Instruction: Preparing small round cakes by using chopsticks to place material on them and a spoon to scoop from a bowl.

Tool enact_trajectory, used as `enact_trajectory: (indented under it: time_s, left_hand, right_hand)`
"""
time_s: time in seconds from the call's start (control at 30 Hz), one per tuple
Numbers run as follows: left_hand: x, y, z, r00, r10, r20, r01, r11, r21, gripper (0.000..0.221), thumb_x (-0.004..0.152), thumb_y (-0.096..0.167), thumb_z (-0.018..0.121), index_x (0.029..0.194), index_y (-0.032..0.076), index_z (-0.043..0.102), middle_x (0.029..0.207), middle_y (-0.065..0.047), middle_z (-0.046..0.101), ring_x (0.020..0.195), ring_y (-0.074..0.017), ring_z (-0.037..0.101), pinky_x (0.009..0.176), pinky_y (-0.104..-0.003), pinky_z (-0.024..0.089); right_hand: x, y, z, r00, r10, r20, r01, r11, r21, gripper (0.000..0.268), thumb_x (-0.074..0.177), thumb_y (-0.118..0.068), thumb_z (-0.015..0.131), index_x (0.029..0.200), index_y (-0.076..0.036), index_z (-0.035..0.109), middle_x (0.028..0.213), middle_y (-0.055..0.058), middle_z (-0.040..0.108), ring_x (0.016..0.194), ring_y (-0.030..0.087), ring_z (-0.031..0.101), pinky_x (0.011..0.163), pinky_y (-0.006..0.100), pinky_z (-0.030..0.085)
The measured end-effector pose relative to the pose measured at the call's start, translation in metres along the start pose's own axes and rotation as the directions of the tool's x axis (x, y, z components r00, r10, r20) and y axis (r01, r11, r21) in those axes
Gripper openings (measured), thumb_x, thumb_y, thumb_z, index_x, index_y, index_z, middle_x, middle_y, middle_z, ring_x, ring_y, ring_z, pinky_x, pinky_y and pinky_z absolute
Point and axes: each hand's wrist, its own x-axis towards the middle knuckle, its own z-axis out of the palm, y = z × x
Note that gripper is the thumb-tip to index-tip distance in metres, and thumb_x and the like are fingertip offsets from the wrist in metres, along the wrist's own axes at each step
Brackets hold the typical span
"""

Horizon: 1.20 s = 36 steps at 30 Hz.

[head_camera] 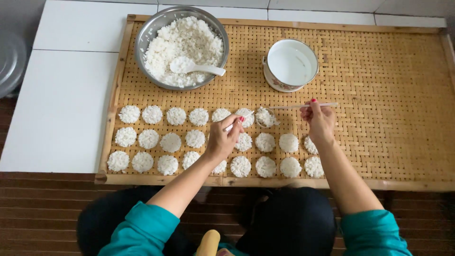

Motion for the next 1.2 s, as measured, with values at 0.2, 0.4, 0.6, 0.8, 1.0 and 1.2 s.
enact_trajectory:
  time_s: [0.2,0.4,0.6,0.8,1.0,1.2]
  left_hand:
    - [0.018,-0.019,0.009,0.999,-0.031,0.033,0.032,0.999,-0.021,0.022,0.103,0.016,0.054,0.099,0.003,0.072,0.061,-0.010,0.070,0.040,-0.0153,0.059,0.040,-0.027,0.048]
    - [0.023,-0.021,0.010,0.998,-0.057,0.032,0.059,0.994,-0.093,0.022,0.103,0.012,0.054,0.100,0.000,0.072,0.064,-0.010,0.071,0.042,-0.0139,0.061,0.042,-0.026,0.049]
    - [0.019,-0.021,0.010,0.998,-0.025,0.064,0.032,0.994,-0.104,0.023,0.105,0.012,0.051,0.105,-0.001,0.071,0.069,-0.012,0.072,0.045,-0.0134,0.062,0.043,-0.025,0.049]
    - [0.012,-0.042,0.018,0.989,0.094,0.110,-0.092,0.995,-0.022,0.020,0.103,0.014,0.055,0.103,0.005,0.072,0.068,-0.009,0.072,0.051,-0.0184,0.064,0.048,-0.030,0.047]
    - [0.011,-0.033,0.010,0.986,0.156,0.064,-0.155,0.988,-0.014,0.023,0.105,0.015,0.054,0.104,0.005,0.074,0.069,-0.009,0.072,0.058,-0.0199,0.066,0.052,-0.030,0.051]
    - [0.010,-0.020,0.009,0.998,0.041,0.038,-0.043,0.998,0.053,0.022,0.103,0.017,0.056,0.095,0.007,0.074,0.060,-0.007,0.068,0.054,-0.0191,0.062,0.049,-0.030,0.047]
  right_hand:
    - [0.016,-0.001,0.023,0.996,-0.004,0.091,0.011,0.997,-0.072,0.023,0.111,-0.019,0.058,0.100,0.000,0.064,0.078,0.016,0.069,0.060,0.015,0.066,0.055,0.022,0.055]
    - [0.022,0.004,0.033,0.988,0.087,0.131,-0.090,0.996,0.016,0.019,0.109,-0.018,0.056,0.100,-0.002,0.061,0.073,0.011,0.067,0.057,0.013,0.067,0.054,0.020,0.054]
    - [0.012,-0.011,0.028,0.987,0.055,0.151,-0.066,0.996,0.065,0.017,0.110,-0.016,0.055,0.100,-0.003,0.061,0.071,0.013,0.064,0.058,0.016,0.067,0.058,0.021,0.054]
    - [-0.006,-0.007,0.016,0.986,-0.099,0.132,0.098,0.995,0.011,0.019,0.112,-0.015,0.055,0.100,-0.002,0.062,0.076,0.015,0.066,0.061,0.016,0.066,0.060,0.021,0.053]
    - [0.003,-0.003,0.016,0.972,-0.203,0.115,0.207,0.978,-0.024,0.021,0.114,-0.017,0.055,0.100,-0.004,0.063,0.079,0.014,0.068,0.064,0.015,0.066,0.062,0.022,0.054]
    - [0.009,-0.016,0.037,0.971,-0.144,0.189,0.173,0.973,-0.152,0.021,0.115,-0.015,0.050,0.103,-0.005,0.063,0.082,0.012,0.068,0.065,0.015,0.064,0.063,0.022,0.051]
